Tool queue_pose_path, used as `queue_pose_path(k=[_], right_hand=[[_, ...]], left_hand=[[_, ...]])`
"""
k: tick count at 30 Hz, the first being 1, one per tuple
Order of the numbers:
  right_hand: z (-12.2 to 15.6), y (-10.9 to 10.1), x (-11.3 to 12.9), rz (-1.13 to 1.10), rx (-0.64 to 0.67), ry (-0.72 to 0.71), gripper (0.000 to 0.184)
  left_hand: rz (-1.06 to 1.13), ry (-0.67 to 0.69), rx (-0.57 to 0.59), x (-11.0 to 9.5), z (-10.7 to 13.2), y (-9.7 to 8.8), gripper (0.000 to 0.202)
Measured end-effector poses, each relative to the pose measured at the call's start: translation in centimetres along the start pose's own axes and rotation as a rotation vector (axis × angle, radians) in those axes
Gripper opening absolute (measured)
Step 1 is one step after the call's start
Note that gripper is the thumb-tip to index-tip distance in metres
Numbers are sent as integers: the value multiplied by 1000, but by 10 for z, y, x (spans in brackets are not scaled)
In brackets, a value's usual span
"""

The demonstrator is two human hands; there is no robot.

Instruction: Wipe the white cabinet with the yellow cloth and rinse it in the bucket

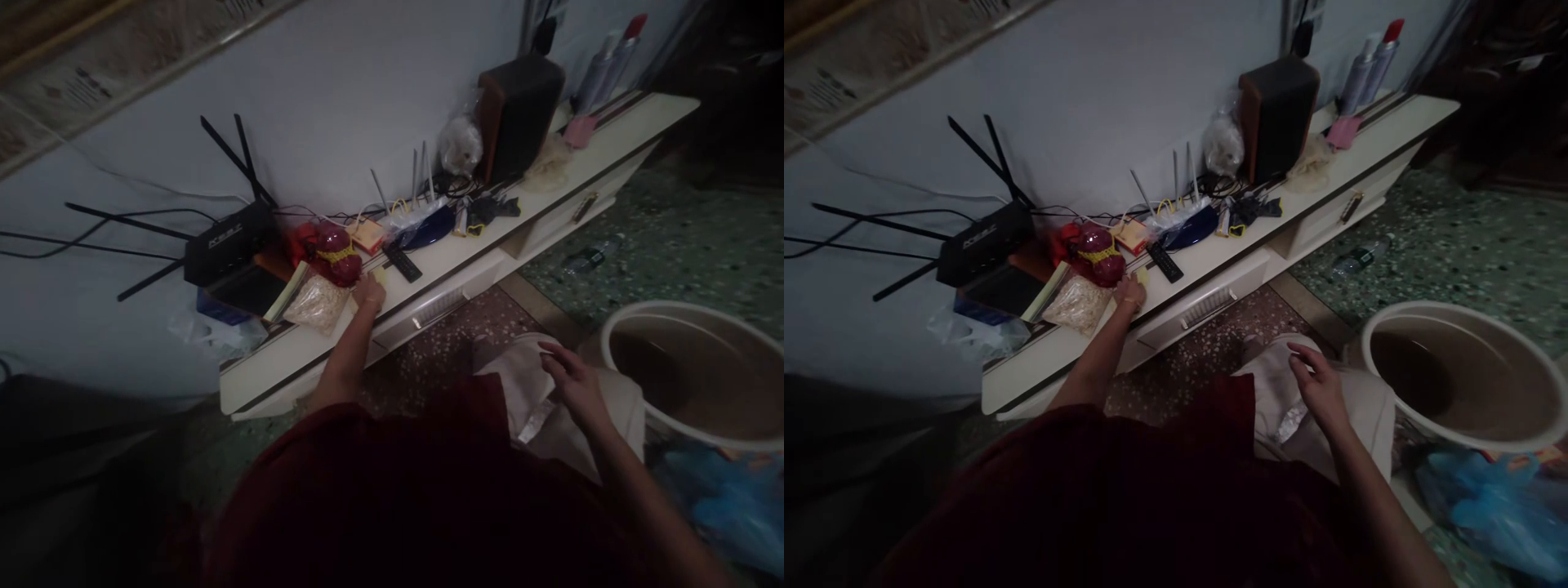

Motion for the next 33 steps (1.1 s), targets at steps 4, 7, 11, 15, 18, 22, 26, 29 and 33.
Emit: queue_pose_path(k=[4, 7, 11, 15, 18, 22, 26, 29, 33], right_hand=[[11, -3, -18, -18, -24, 88, 61], [16, -6, -27, -42, -53, 136, 66], [18, -22, -26, -78, -73, 145, 63], [25, -58, -21, -119, -173, 124, 57], [35, -77, -21, -181, -244, 129, 57], [48, -90, -23, -233, -330, 145, 57], [56, -95, -19, -253, -370, 155, 54], [57, -99, -10, -255, -385, 136, 51], [62, -105, -1, -244, -396, 100, 51]], left_hand=[[-135, 81, -4, -20, 20, 22, 44], [-184, 282, 47, -49, 62, 42, 43], [-207, 482, 116, -72, 114, 61, 44], [-247, 374, 11, -49, 91, 30, 53], [-311, 269, -49, -27, 55, 8, 56], [-391, 393, -20, -33, 50, 21, 50], [-434, 730, 44, -62, 89, 48, 46], [-451, 970, 71, -93, 118, 61, 46], [-447, 1015, 3, -151, 123, 63, 46]])
Point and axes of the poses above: each hand's wrist, its own z-axis away from the middle knuckle, its own y-axis out of the palm, x = y × z, the point moved 9 cm from there along -z, towards the middle knuckle, and after that the axes turned 10 degrees about -z, right-handed, at the moved point
